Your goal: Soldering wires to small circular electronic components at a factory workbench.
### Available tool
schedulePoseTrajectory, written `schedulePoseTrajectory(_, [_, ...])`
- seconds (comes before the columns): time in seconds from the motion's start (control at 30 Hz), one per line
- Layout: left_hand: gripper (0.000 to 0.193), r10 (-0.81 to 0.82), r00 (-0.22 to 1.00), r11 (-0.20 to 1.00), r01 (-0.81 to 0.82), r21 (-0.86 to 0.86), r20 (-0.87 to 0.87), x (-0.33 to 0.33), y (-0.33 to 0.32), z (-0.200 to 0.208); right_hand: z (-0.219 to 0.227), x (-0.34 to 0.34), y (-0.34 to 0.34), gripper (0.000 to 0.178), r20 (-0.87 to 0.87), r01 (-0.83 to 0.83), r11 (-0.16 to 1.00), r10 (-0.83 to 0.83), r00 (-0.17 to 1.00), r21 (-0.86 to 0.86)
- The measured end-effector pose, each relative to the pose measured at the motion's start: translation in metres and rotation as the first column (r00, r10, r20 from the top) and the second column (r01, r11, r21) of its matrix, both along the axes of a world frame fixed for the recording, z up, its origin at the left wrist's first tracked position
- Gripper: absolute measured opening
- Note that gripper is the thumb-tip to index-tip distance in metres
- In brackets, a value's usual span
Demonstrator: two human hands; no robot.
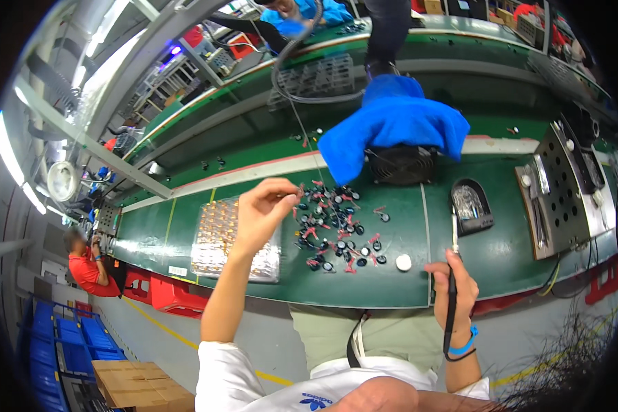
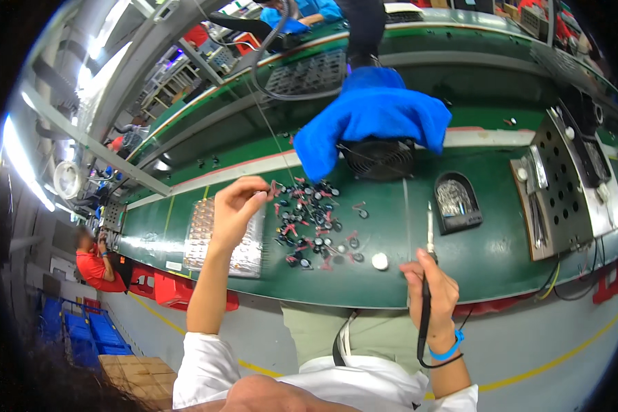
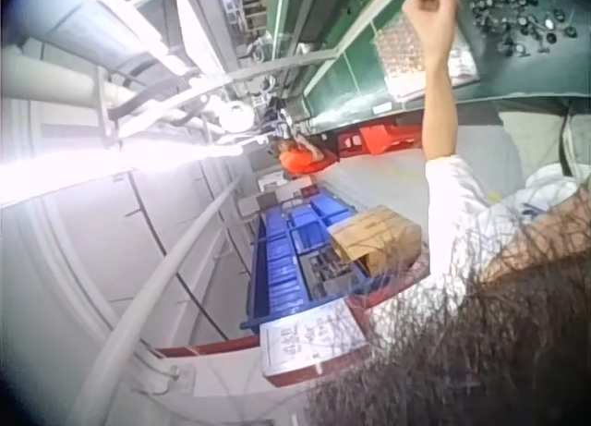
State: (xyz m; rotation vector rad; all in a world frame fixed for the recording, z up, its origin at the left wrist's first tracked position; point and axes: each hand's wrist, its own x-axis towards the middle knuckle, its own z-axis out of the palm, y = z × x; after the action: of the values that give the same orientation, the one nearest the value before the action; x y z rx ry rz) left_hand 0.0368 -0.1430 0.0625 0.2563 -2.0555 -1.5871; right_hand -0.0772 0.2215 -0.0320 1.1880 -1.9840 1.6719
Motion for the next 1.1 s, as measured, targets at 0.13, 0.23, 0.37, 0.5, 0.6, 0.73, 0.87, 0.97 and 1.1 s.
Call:
schedulePoseTrajectory(0.13, [0.026,-0.008,0.995,0.994,-0.004,-0.114,-0.104,0.003,0.077,-0.028,0.000,0.007,-0.004,0.031,-0.035,-0.086,0.996,0.086,0.996,0.005])
schedulePoseTrajectory(0.23, [0.036,0.000,0.987,0.983,-0.030,-0.182,-0.162,-0.006,0.130,-0.039,0.010,0.011,-0.006,0.023,-0.063,-0.078,0.993,0.083,0.995,0.088])
schedulePoseTrajectory(0.37, [0.028,-0.014,0.987,0.933,-0.045,-0.358,-0.159,-0.014,0.155,-0.059,0.011,0.007,-0.011,0.023,-0.053,-0.051,0.997,0.054,0.997,0.050])
schedulePoseTrajectory(0.5, [0.029,-0.052,0.979,0.887,-0.045,-0.460,-0.197,-0.028,0.168,-0.065,0.008,0.004,-0.012,0.029,-0.103,-0.025,0.999,0.030,0.994,0.043])
schedulePoseTrajectory(0.6, [0.030,-0.064,0.978,0.865,-0.045,-0.500,-0.199,-0.026,0.169,-0.067,0.003,0.004,-0.016,0.031,-0.140,-0.062,0.994,0.074,0.987,0.086])
schedulePoseTrajectory(0.73, [0.029,-0.099,0.982,0.884,0.014,-0.468,-0.159,-0.017,0.167,-0.070,-0.003,0.010,-0.020,0.045,-0.199,-0.076,0.985,0.106,0.974,0.153])
schedulePoseTrajectory(0.87, [0.027,-0.263,0.955,0.836,0.155,-0.526,-0.137,-0.011,0.163,-0.068,0.005,0.010,-0.015,0.036,-0.362,0.016,0.971,0.074,0.929,0.239])
schedulePoseTrajectory(0.97, [0.024,-0.181,0.973,0.771,0.051,-0.635,-0.142,0.022,0.141,-0.045,0.006,0.014,-0.015,0.025,-0.391,0.030,0.963,0.080,0.917,0.267])
schedulePoseTrajectory(1.1, [0.026,0.351,0.936,0.651,-0.264,-0.711,-0.026,0.080,0.069,-0.015,0.006,0.010,-0.021,0.033,-0.318,-0.031,0.991,0.072,0.945,0.131])
